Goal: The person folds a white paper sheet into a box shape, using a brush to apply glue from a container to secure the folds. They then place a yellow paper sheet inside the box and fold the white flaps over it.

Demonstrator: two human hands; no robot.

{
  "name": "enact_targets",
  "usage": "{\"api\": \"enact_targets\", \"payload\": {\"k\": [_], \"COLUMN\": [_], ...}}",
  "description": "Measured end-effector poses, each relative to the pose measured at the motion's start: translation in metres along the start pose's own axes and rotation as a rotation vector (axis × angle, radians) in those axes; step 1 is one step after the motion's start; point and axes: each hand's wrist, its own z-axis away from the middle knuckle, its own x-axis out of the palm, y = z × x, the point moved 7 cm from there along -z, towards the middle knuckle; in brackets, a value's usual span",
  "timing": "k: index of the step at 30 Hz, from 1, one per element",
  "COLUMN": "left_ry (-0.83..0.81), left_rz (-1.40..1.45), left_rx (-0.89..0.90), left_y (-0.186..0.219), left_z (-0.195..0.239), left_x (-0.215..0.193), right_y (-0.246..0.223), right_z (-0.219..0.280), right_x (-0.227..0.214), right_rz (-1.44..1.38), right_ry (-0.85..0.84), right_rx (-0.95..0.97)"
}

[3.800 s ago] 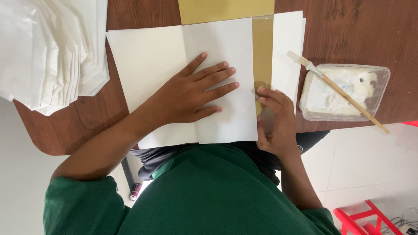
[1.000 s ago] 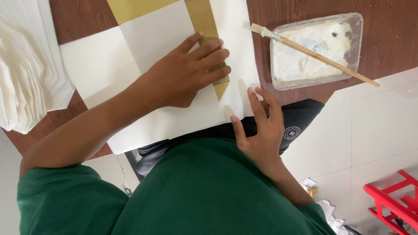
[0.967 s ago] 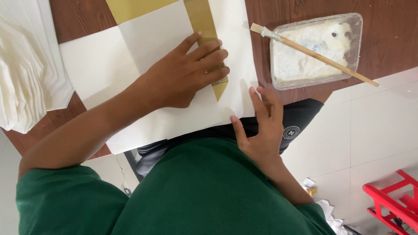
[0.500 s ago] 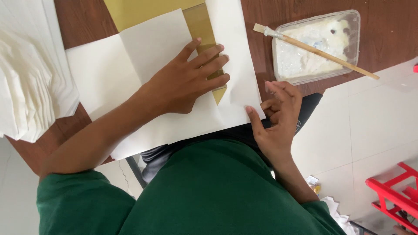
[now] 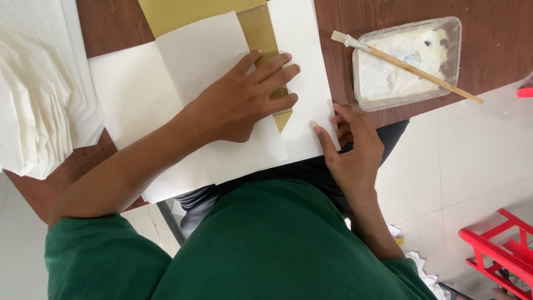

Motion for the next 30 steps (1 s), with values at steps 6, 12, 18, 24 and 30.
{"api": "enact_targets", "payload": {"k": [6,12,18,24,30], "left_ry": [0.035,0.015,0.048,0.035,0.033], "left_rz": [-0.041,-0.108,-0.017,-0.096,-0.127], "left_rx": [0.018,0.049,0.050,0.053,0.060], "left_y": [0.000,0.002,0.000,0.000,0.003], "left_z": [0.000,0.001,-0.001,-0.001,-0.001], "left_x": [-0.005,-0.002,-0.005,-0.006,-0.005], "right_y": [-0.004,-0.012,0.021,0.017,0.006], "right_z": [0.006,0.006,-0.007,-0.023,-0.041], "right_x": [0.013,0.012,0.006,0.005,0.003], "right_rz": [0.176,0.124,-0.067,-0.200,-0.030], "right_ry": [-0.013,0.002,-0.148,-0.313,-0.334], "right_rx": [-0.146,-0.131,0.242,0.300,0.293]}}
